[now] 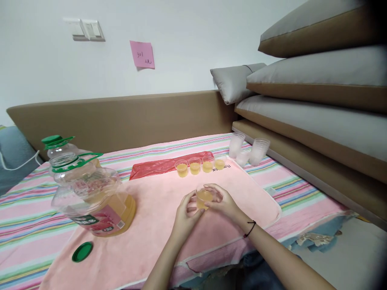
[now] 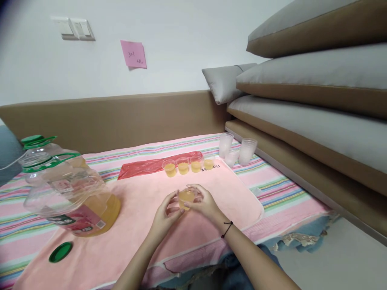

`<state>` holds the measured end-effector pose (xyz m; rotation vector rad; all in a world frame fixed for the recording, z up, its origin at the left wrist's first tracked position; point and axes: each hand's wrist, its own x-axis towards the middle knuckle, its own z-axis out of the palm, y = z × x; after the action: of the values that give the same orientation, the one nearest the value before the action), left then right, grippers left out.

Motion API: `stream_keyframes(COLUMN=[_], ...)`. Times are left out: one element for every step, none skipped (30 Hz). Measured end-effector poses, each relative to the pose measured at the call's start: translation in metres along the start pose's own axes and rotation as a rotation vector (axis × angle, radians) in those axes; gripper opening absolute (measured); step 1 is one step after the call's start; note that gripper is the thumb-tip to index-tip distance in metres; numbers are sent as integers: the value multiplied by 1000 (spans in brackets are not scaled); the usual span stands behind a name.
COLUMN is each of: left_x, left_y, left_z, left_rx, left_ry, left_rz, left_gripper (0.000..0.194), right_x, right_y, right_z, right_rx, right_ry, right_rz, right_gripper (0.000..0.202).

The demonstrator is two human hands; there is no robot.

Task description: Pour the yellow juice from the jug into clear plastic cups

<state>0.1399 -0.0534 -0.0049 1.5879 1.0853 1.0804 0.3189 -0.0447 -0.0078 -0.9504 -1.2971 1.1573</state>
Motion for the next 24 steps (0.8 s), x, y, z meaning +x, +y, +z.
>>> stream_keyframes(left_x=[-1, -1, -2, -4, -5, -7, -8, -9, -10, -11, -11, -12, -12, -12, -12, -13, -13, -14, -15, -16, -16, -17, -17, -16], left_y=[-1, -2, -4, -5, -7, -8, -9, -9, -10, -10, -9, -9, -9, -10, -10, -11, -11, -11, -11, -11, -11, -11, -10, -10], left_z=[-1, -2, -3, -3, -4, -3, -3, -2, -1, 0, 1, 2, 3, 4, 4, 5, 5, 5, 5, 5, 5, 5, 5, 5], left_rx=[28, 76, 136, 201, 262, 314, 358, 397, 433, 466, 498, 527, 553, 574, 591, 603, 610, 613, 614, 615, 617, 621, 625, 630], left_ry=[-7, -12, -18, -27, -40, -59, -82, -102, -118, -132, -140, -142, -144, -146, -150, -152, -156, -161, -166, -170, -175, -180, -186, -191], left_rz=[-1, 9, 32, 60, 86, 107, 119, 122, 119, 118, 121, 126, 133, 140, 146, 150, 153, 154, 154, 152, 149, 144, 139, 135], left_gripper=[55, 50, 45, 39, 35, 31, 28, 27, 26, 26, 25, 25, 25, 25, 26, 26, 27, 27, 28, 28, 28, 28, 28, 28], right_x=[1, 2, 4, 6, 8, 11, 15, 20, 25, 31, 37, 43, 49, 55, 60, 66, 70, 74, 78, 81, 84, 86, 87, 88], right_y=[-1, -2, -4, -6, -8, -11, -13, -15, -16, -17, -18, -18, -18, -17, -16, -15, -13, -11, -8, -5, -2, 1, 4, 7], right_z=[-4, -8, -13, -19, -26, -33, -41, -50, -59, -68, -78, -87, -96, -104, -112, -119, -125, -131, -136, -140, -144, -147, -150, -152], right_rx=[7, 4, -10, -37, -71, -109, -147, -181, -210, -232, -247, -256, -260, -261, -262, -260, -254, -248, -241, -235, -230, -227, -226, -226], right_ry=[25, 53, 85, 116, 148, 177, 204, 226, 242, 257, 271, 285, 298, 311, 325, 336, 346, 355, 365, 376, 388, 402, 415, 430], right_rz=[2, 1, -6, -17, -31, -45, -53, -55, -54, -50, -46, -41, -39, -38, -35, -30, -23, -16, -8, 0, 8, 16, 24, 33], right_gripper=[59, 60, 60, 60, 60, 60, 60, 60, 60, 60, 61, 62, 63, 63, 64, 64, 64, 64, 63, 61, 60, 58, 56, 55])
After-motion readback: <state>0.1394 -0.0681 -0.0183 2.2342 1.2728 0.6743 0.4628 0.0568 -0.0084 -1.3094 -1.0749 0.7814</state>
